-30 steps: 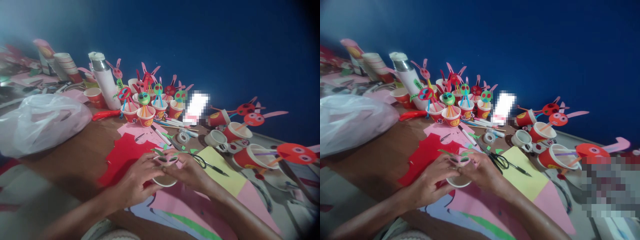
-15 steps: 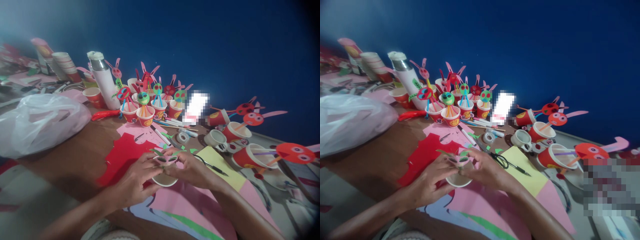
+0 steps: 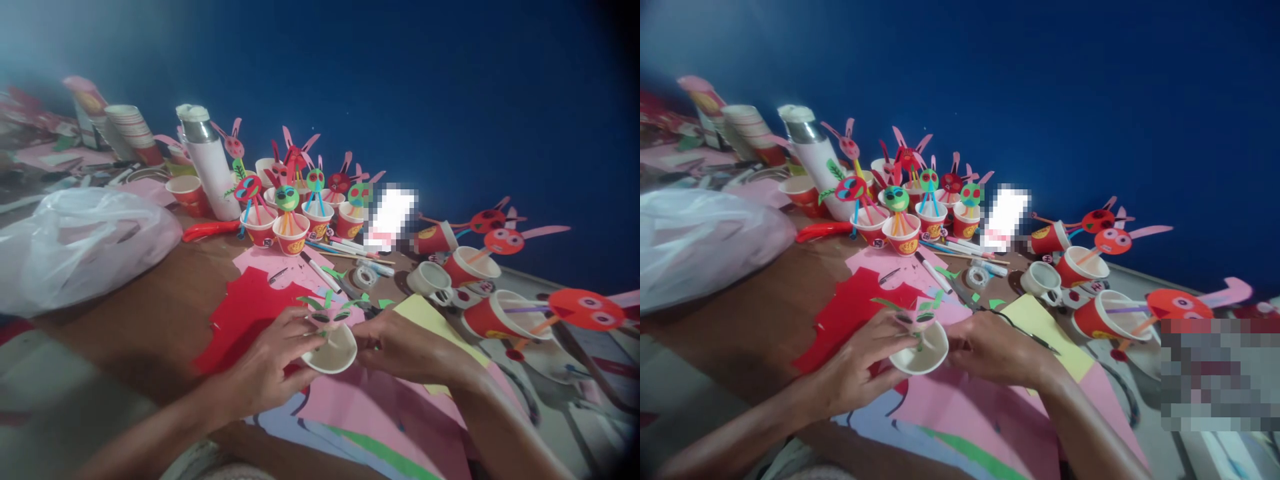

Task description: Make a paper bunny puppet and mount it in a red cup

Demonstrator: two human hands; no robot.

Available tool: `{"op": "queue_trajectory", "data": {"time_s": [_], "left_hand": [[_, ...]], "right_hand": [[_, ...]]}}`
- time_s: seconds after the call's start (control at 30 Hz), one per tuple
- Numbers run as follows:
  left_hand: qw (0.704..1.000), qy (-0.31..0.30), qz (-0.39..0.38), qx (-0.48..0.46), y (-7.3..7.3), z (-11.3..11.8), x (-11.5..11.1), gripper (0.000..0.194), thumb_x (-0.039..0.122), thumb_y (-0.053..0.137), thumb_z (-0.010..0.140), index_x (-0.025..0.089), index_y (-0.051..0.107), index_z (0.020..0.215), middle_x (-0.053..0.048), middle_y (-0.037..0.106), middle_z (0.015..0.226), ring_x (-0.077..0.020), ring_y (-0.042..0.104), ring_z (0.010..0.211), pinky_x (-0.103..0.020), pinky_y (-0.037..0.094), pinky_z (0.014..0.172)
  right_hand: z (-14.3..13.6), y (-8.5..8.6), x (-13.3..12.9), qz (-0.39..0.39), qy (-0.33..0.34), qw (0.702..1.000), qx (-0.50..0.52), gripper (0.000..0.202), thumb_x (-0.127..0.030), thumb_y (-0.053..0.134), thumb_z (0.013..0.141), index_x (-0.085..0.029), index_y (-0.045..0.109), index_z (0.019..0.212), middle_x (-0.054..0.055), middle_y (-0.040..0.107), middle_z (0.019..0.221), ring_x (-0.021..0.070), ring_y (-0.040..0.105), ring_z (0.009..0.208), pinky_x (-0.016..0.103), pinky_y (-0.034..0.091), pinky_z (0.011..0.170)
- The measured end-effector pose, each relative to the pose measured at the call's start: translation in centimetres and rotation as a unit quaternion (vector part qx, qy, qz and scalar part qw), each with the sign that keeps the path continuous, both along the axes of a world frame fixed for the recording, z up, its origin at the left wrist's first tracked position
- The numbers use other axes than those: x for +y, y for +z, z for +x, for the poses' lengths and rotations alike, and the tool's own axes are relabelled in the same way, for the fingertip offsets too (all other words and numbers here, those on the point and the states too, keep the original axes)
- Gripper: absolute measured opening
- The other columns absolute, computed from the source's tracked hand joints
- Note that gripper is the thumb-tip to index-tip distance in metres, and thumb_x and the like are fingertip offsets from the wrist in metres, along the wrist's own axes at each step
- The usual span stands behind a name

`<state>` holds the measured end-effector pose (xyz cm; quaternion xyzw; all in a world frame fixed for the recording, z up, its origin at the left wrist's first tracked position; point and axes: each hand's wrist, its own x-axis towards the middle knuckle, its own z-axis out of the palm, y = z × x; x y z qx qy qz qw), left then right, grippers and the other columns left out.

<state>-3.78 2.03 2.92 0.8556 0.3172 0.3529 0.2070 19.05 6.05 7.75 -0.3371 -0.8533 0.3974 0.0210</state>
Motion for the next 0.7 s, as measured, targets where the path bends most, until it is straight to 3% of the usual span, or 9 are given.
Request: {"op": "queue_trajectory", "data": {"time_s": [0.13, 0.23, 0.47, 0.7], "left_hand": [[0.999, 0.033, 0.004, 0.007, 0.6, -0.6, 0.5, 0.031, 0.014, 0.061, 0.077, 0.017, 0.059, 0.107, -0.009, 0.066, 0.103, -0.0222, 0.056, 0.103, -0.038, 0.043, 0.094], [0.998, 0.059, 0.013, 0.001, 0.9, -1.2, 1.2, 0.026, 0.017, 0.06, 0.078, 0.015, 0.061, 0.104, -0.01, 0.067, 0.101, -0.0211, 0.059, 0.098, -0.036, 0.046, 0.09], [0.998, 0.056, 0.021, 0.006, 0.6, -2.2, 2.9, 0.028, 0.019, 0.06, 0.08, 0.016, 0.06, 0.107, -0.01, 0.067, 0.104, -0.0213, 0.06, 0.099, -0.036, 0.047, 0.087], [0.999, 0.016, -0.009, 0.039, 1.3, -2.3, 3.7, 0.024, 0.018, 0.059, 0.081, 0.017, 0.06, 0.104, -0.008, 0.067, 0.099, -0.0193, 0.058, 0.098, -0.036, 0.042, 0.093]], "right_hand": [[-0.4, -0.8, 0.1, -0.052, -0.076, 0.994, 0.054, 0.015, -0.007, 0.044, 0.076, -0.017, 0.049, 0.066, -0.006, 0.043, 0.059, 0.0063, 0.037, 0.054, 0.017, 0.029, 0.05], [-0.7, -1.3, 0.2, -0.092, -0.13, 0.981, 0.114, 0.013, -0.007, 0.044, 0.075, -0.017, 0.047, 0.068, -0.004, 0.049, 0.065, 0.0083, 0.043, 0.059, 0.018, 0.034, 0.055], [-1.3, -2.5, 0.6, -0.153, -0.159, 0.942, 0.251, 0.021, -0.029, 0.05, 0.083, -0.018, 0.043, 0.066, 0.002, 0.055, 0.074, 0.0153, 0.052, 0.074, 0.028, 0.043, 0.07], [-1.7, -2.3, 0.9, -0.116, -0.188, 0.967, 0.124, 0.005, -0.016, 0.052, 0.077, -0.018, 0.053, 0.072, -0.002, 0.054, 0.068, 0.0119, 0.048, 0.065, 0.024, 0.041, 0.064]]}}
